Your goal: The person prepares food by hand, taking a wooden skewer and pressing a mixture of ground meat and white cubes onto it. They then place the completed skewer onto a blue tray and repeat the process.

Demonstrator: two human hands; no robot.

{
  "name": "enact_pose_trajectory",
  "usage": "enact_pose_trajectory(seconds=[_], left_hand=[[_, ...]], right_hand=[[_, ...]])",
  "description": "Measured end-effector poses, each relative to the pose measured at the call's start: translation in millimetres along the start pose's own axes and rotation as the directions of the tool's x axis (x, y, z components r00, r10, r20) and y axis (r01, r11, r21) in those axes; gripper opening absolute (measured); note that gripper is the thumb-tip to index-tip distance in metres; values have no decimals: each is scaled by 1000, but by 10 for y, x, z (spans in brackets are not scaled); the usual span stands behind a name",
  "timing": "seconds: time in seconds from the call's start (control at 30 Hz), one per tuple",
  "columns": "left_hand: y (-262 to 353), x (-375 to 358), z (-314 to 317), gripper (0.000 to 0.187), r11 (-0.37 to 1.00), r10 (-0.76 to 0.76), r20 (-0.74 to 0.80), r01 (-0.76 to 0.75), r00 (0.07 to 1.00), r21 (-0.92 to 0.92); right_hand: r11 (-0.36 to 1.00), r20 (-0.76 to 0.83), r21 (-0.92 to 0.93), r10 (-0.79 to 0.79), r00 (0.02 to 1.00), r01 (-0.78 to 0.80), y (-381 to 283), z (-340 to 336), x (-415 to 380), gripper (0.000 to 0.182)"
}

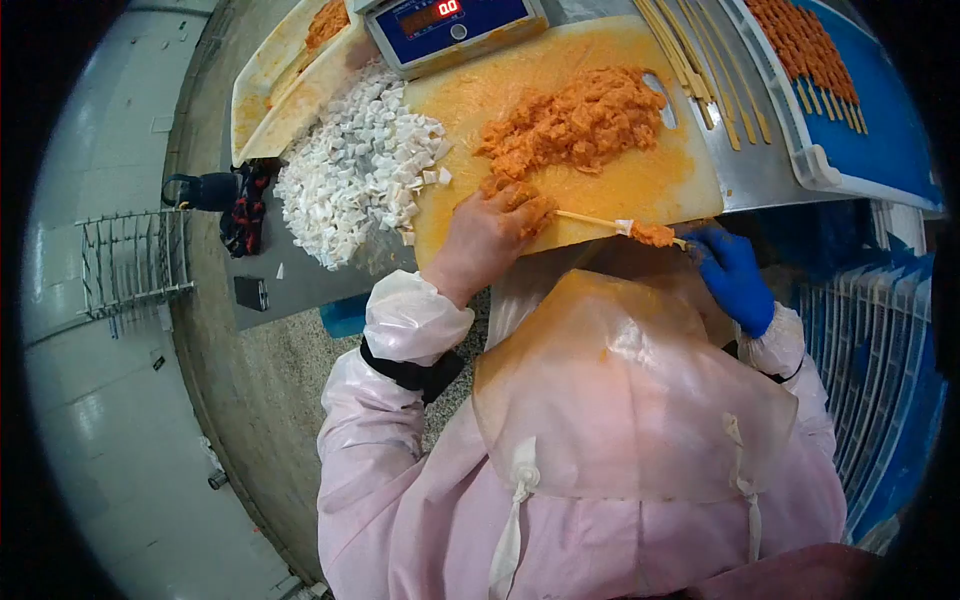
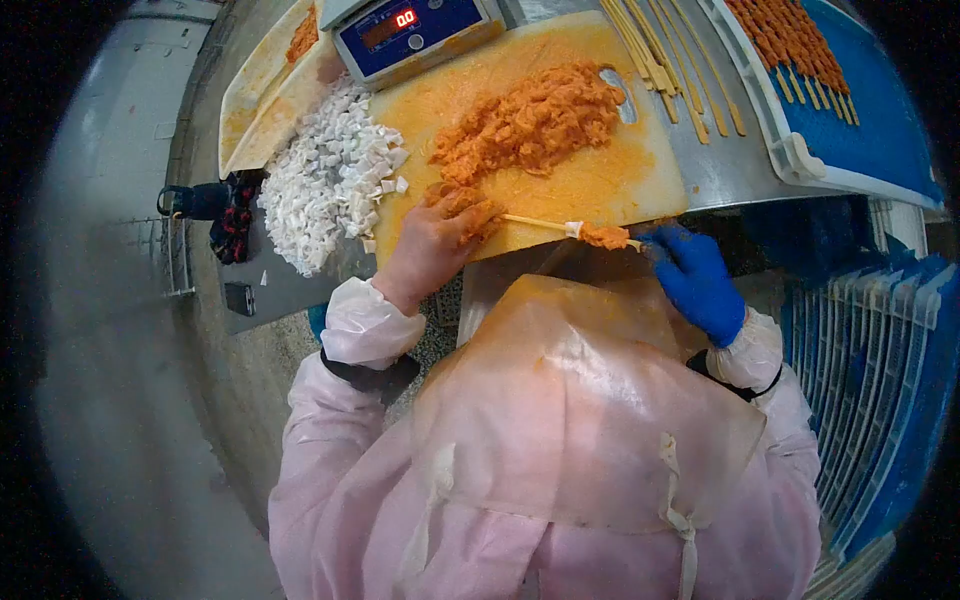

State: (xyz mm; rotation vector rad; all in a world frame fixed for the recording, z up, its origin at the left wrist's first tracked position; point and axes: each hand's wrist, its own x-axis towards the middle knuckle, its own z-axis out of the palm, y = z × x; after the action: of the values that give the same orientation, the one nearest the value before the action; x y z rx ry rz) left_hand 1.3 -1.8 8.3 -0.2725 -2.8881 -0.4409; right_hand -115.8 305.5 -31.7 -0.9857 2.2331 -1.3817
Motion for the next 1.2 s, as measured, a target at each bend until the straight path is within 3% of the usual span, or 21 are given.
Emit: enact_pose_trajectory(seconds=[0.17, 0.4, 0.47, 0.6, 0.67, 0.87, 1.1, 1.2], left_hand=[[75, -44, 46, 26, 995, -82, 28, 81, 996, 50], [25, -55, 136, 26, 994, -99, -31, 97, 995, -48], [0, -64, 155, 26, 996, -80, -38, 79, 996, -38], [29, -83, 138, 26, 997, -81, -37, 80, 996, -21], [29, -86, 133, 26, 999, -43, -33, 43, 999, 6], [-12, -126, 197, 28, 1000, -24, -36, 24, 999, -13], [-40, -136, 210, 30, 999, -1, -48, -1, 999, -41], [-71, -151, 231, 31, 999, 4, -44, -6, 999, -46]], right_hand=[[990, 95, -21, 142, 985, -141, -101, -91, -54, 16], [996, 59, -29, 83, 995, -82, -12, 15, -16, 16], [1000, 39, 9, -11, 999, 11, -45, 125, 52, 18], [999, 64, 11, -32, 997, 32, -134, 114, 95, 20], [893, 243, 206, 349, 905, -400, -183, 20, 44, 21], [834, 235, 377, 334, 913, -402, -254, 203, 127, 19], [869, 231, 319, 316, 920, -378, -348, 417, 261, 16], [935, 183, 221, 240, 953, -278, -353, 486, 296, 16]])
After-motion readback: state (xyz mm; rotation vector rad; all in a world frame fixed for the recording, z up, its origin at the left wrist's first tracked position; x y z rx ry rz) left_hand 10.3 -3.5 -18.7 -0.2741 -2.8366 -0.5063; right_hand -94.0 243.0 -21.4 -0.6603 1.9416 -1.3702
